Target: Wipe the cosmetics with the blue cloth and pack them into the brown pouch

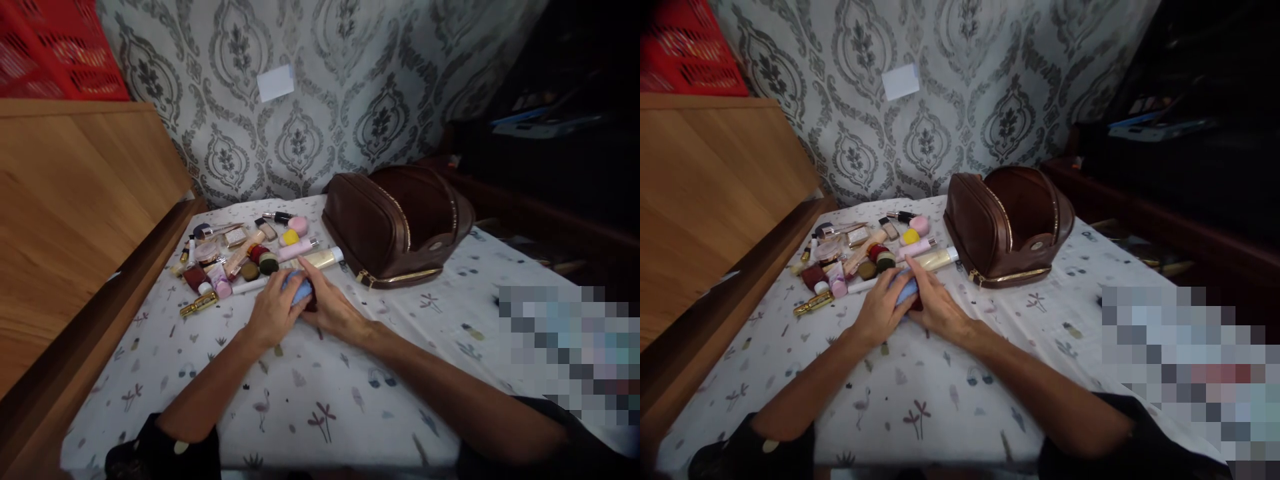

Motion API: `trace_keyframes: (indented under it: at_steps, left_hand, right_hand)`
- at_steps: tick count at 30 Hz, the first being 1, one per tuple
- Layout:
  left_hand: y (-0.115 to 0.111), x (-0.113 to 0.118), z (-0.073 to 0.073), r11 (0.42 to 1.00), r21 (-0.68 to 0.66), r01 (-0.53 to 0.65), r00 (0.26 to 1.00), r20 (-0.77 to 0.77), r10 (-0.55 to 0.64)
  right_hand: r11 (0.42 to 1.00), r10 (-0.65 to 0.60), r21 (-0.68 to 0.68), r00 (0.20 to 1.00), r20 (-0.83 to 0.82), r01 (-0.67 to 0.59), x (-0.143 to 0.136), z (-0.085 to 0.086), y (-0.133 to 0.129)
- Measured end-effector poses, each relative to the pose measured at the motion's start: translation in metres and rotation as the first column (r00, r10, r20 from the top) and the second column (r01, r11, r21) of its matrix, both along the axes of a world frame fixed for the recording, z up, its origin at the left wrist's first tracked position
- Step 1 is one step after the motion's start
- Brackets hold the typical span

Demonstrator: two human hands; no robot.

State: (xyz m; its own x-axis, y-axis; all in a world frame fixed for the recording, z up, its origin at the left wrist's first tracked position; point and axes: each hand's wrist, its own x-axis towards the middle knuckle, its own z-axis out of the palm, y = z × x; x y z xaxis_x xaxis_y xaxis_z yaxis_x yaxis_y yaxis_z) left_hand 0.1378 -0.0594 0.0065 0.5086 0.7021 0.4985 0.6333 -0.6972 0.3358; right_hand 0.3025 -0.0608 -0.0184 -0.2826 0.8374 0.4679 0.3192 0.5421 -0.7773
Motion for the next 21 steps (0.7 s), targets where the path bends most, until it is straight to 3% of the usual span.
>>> trace_keyframes:
  at_steps: [7, 12, 16, 21]
  left_hand:
    - [0.006, -0.003, 0.004, 0.98, -0.197, -0.035, 0.948, 0.304, 0.095]
    - [0.012, -0.005, 0.0, 0.964, -0.264, -0.037, 0.907, 0.396, 0.144]
    - [0.015, -0.008, -0.003, 0.943, -0.329, -0.05, 0.893, 0.408, 0.19]
    - [0.019, -0.015, -0.004, 0.956, -0.265, -0.123, 0.908, 0.36, 0.216]
  right_hand:
    - [0.99, 0.135, 0.026, 0.99, 0.049, -0.137, 0.002, 0.0, -0.001]
    - [0.994, 0.1, -0.039, 0.995, -0.01, -0.101, 0.001, -0.004, 0.0]
    - [0.985, 0.066, -0.14, 0.972, -0.224, -0.099, -0.005, -0.006, 0.004]
    - [0.937, 0.013, -0.295, 0.86, -0.511, -0.189, -0.007, 0.004, 0.011]
